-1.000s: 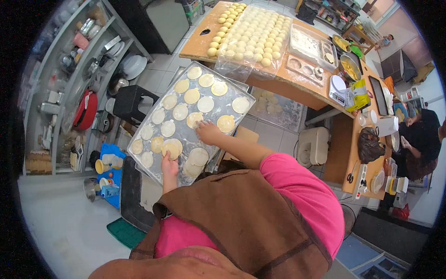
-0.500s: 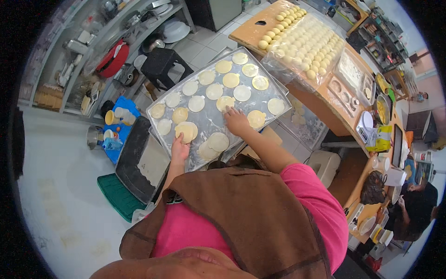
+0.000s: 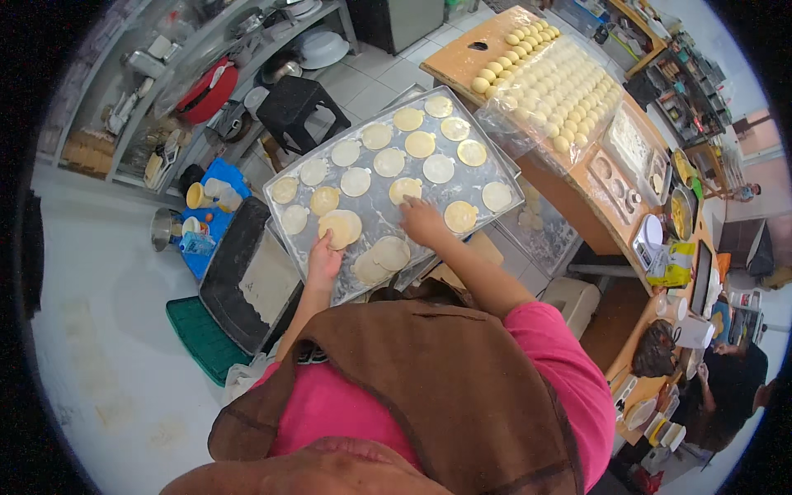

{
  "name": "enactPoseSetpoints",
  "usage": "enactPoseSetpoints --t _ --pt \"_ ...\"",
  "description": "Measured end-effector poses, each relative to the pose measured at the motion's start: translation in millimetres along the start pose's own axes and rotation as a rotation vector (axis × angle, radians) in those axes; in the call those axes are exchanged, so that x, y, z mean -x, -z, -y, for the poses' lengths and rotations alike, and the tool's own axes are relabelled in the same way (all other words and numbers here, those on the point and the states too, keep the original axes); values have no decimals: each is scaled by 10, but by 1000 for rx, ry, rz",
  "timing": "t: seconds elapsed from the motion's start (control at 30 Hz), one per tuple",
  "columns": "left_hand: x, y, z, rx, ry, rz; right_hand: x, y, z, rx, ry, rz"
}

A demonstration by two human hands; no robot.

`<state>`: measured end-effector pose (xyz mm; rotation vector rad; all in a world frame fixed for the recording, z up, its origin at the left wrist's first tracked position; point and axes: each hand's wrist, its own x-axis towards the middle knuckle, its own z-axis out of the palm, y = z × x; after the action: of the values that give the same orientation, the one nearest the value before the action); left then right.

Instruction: The person picks up a tray of flattened dough rounds and places them individually onto a larger metal baking sheet, then moves to a counter to prepare more dough by hand.

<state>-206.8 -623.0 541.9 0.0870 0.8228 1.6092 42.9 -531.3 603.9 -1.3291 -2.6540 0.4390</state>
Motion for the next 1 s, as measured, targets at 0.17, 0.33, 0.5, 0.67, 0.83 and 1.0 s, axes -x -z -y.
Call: enactPoseSetpoints --t 0.17,0.33,0.5,0.67,0.83,1.0 --pt "-80 -407 164 -42 65 67 -205 -211 305 -1011 -84 29" --pt "-47 -475 49 -44 -6 -47 -335 -311 170 -1149 -338 -57" --pt "-30 170 -335 -375 -119 -106 -347 -344 53 -905 -265 -101" --pt "42 275 -501 -654 -202 -150 -674 -300 -3 -845 -221 -148" --pt "-6 241 -527 -997 -202 -64 -865 -135 256 -266 232 33" --pt "18 182 -520 -896 -206 -86 -605 -109 715 124 226 -50"
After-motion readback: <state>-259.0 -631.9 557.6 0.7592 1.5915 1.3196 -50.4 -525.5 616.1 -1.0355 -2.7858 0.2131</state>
